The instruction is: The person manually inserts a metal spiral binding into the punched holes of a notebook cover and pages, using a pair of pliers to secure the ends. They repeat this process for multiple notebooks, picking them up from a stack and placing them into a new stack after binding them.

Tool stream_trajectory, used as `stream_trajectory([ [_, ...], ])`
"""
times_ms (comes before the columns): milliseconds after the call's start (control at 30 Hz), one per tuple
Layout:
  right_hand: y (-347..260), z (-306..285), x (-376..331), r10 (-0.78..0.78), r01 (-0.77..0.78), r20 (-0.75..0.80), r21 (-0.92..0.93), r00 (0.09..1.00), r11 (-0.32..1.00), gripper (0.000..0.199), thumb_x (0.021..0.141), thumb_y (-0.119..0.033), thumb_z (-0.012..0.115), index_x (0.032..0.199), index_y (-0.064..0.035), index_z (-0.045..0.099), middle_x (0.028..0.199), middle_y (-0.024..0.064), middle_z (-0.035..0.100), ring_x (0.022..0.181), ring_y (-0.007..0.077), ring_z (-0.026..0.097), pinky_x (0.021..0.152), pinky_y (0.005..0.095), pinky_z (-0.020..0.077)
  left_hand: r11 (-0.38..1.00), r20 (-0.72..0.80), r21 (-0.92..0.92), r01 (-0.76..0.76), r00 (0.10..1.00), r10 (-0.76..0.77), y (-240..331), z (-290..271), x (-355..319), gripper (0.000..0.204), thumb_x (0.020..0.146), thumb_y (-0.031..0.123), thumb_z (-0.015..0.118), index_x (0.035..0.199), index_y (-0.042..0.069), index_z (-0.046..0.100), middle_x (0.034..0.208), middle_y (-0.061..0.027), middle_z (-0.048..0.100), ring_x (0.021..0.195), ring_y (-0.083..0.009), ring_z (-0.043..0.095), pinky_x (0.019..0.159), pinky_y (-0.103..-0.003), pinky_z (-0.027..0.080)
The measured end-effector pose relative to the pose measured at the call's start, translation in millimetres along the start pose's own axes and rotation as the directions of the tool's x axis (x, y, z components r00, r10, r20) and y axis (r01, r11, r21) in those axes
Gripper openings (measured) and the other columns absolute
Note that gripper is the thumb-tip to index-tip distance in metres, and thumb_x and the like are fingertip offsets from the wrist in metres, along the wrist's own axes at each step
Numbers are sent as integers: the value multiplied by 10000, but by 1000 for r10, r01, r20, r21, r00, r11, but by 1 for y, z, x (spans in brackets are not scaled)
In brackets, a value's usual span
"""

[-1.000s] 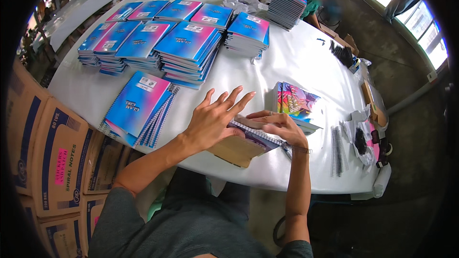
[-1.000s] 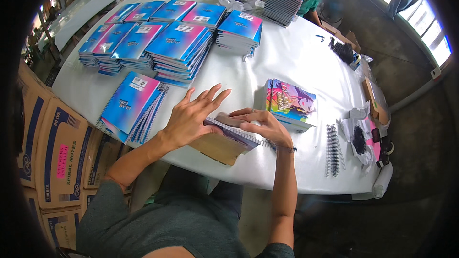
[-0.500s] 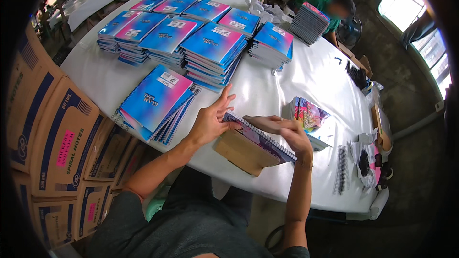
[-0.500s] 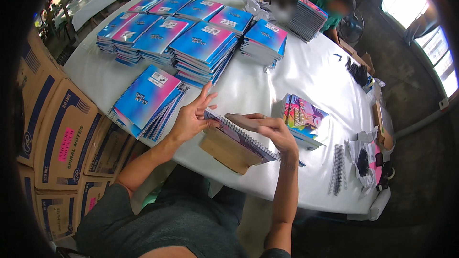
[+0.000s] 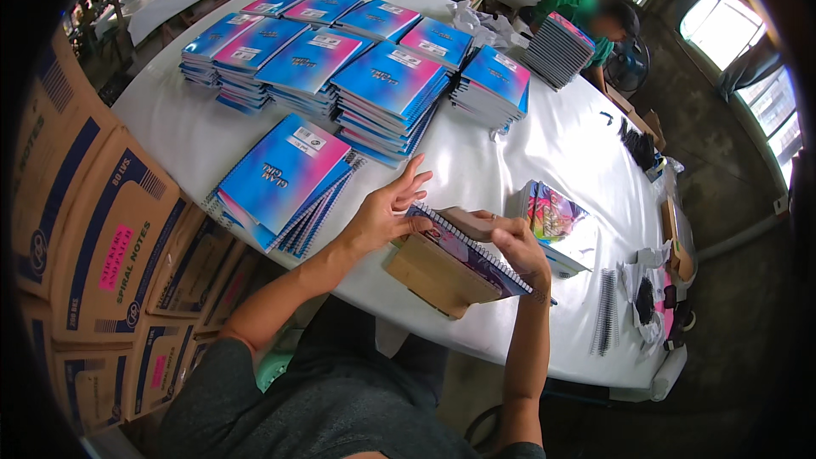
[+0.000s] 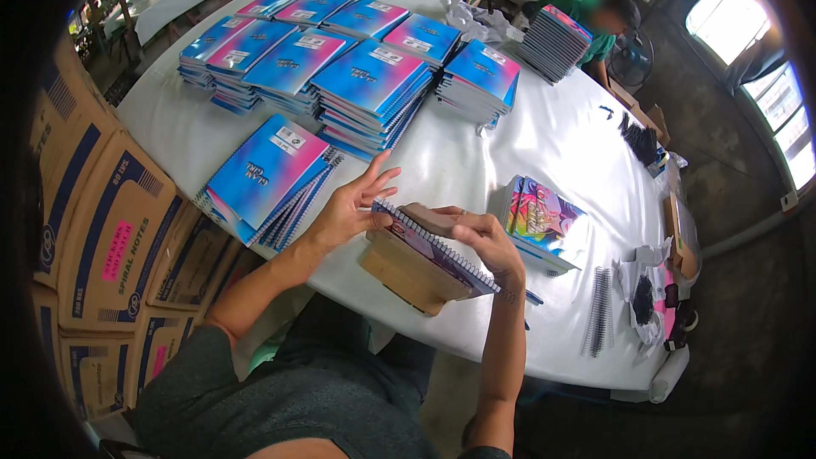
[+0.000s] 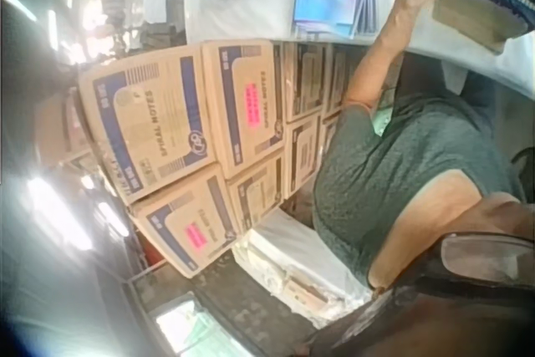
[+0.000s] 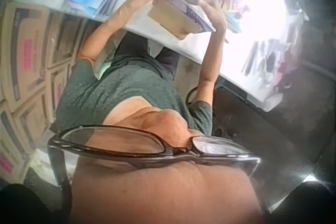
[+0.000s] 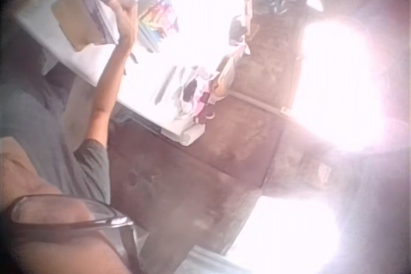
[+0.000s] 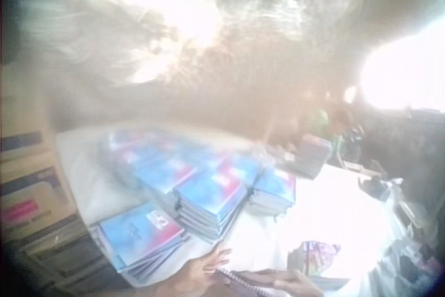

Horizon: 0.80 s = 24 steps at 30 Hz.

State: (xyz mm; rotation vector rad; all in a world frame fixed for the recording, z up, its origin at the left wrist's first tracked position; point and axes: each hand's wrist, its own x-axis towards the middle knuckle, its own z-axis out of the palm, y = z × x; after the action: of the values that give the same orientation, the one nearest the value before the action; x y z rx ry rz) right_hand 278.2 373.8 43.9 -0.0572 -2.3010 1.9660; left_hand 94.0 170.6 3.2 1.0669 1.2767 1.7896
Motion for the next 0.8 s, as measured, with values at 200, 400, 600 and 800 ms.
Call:
stream_trajectory([
  [200,5,19,14,91,-134,-137,-345,986,929,407,891,-335,675,1168,-38,705,1238,183,630,1077,249,613,942,376,466,999,279,-33,-19,960,28,-16,-21,14,922,815,522,727,1484,6,358,1487,-153,447,1341,-316,465,1093,-410,396],
  [400,68,-11,-63,-329,-14,-249,-816,911,578,396,833,-132,699,1224,-77,662,1262,172,608,1038,381,603,924,418,470,998,198,-24,-56,978,59,52,3,38,356,963,326,638,981,-23,707,1222,-79,668,1024,-40,557,904,-249,462],
  [600,76,15,-183,0,-626,-643,-746,766,229,657,840,-241,733,1439,-173,470,1412,226,437,1274,388,432,1016,528,343,854,248,368,-368,924,291,129,18,-4,592,892,400,671,1327,9,579,1296,-84,637,1094,-206,636,943,-334,501],
  [800,82,46,-172,-262,-650,-739,-671,620,355,489,869,-48,646,1338,-106,521,1150,185,535,1050,347,546,888,479,444,124,480,831,-543,811,334,14,81,-57,573,905,387,636,1371,63,554,1425,-72,540,1304,-443,473,1045,-541,409],
])
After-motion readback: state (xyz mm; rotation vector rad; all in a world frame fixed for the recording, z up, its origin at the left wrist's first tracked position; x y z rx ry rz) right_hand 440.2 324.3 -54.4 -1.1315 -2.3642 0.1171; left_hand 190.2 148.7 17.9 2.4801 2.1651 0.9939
